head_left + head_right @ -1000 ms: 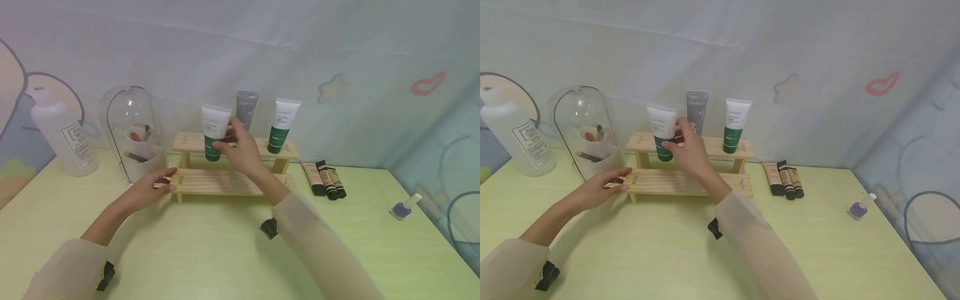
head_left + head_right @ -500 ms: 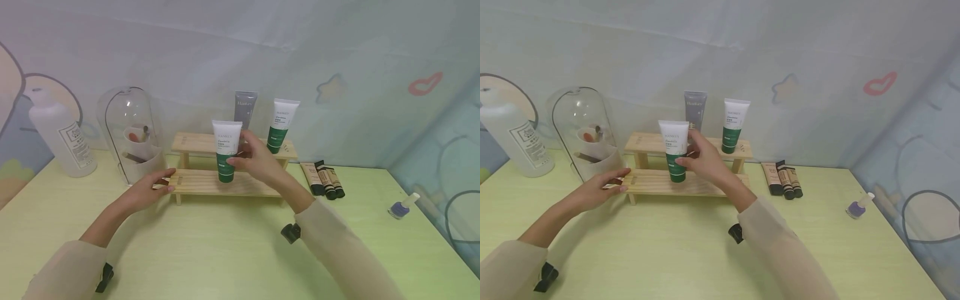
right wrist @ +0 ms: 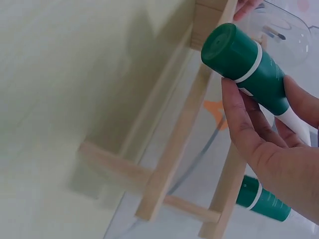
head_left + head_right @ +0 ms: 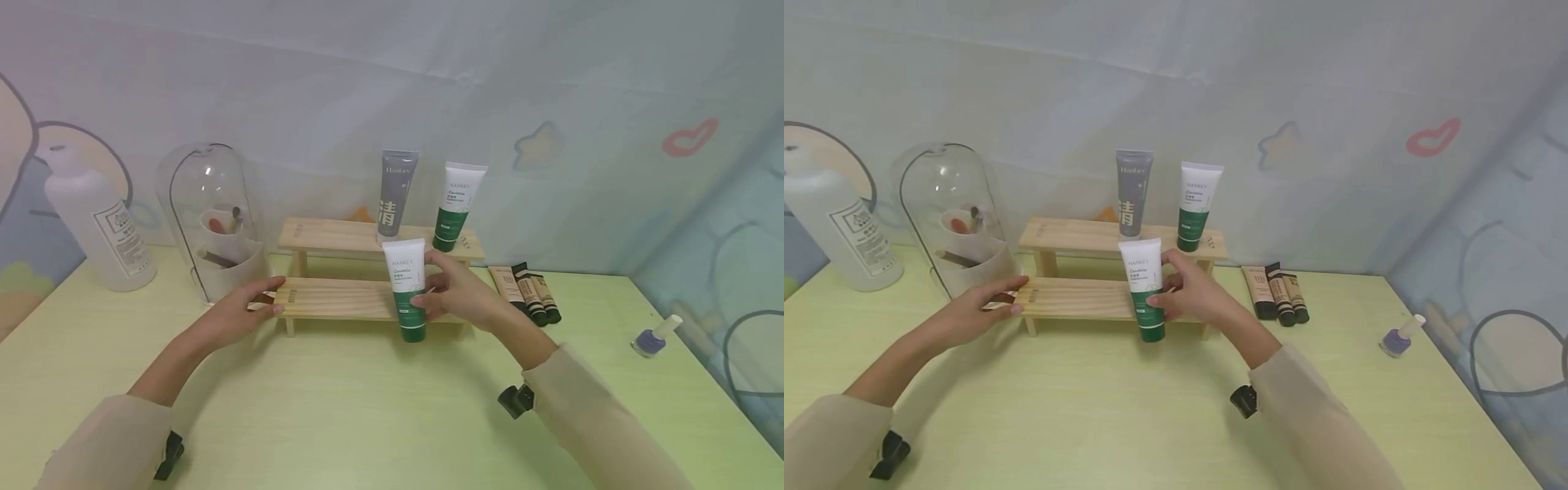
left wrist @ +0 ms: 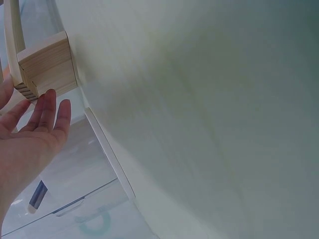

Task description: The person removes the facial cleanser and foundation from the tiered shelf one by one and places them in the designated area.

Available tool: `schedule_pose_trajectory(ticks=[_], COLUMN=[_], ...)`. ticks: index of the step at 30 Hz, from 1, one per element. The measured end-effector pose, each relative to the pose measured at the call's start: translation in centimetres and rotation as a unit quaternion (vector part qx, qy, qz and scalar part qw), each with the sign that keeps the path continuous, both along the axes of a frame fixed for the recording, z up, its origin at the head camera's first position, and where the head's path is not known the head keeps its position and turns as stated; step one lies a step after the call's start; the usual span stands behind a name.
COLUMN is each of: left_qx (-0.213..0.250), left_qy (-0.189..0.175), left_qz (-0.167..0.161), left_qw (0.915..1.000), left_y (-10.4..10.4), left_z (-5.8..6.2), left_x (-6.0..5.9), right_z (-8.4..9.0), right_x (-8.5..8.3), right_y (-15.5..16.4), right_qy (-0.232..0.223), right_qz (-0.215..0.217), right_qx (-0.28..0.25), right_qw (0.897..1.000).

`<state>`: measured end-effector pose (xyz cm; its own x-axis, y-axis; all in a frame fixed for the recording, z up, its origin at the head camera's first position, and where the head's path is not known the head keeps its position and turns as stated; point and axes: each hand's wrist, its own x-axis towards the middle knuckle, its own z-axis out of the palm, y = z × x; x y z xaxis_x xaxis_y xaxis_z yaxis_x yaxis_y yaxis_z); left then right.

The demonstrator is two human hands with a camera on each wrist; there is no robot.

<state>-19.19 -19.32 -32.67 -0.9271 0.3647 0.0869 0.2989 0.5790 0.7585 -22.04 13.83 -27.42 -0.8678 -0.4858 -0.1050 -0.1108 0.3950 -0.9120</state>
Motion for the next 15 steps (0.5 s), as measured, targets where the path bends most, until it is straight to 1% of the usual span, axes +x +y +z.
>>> schedule_pose_trajectory(ticks=[3,10,15], left_qx=[-0.001,-0.002,0.000], left_qy=[0.000,0.005,0.007], left_qz=[0.000,-0.002,-0.003], left_qw=[1.0000,1.0000,1.0000], left_y=[0.0,-0.1,-0.1], left_z=[0.0,-0.1,-0.2], left_x=[0.0,0.0,-0.1], right_z=[-0.7,-1.9,-2.4], right_x=[0.1,0.5,0.7], right_y=[1.3,3.7,5.3], right_qy=[-0.015,-0.071,-0.083], right_qz=[0.005,-0.003,0.000], right_qx=[0.005,0.001,-0.012], right_qw=[1.000,0.997,0.997])
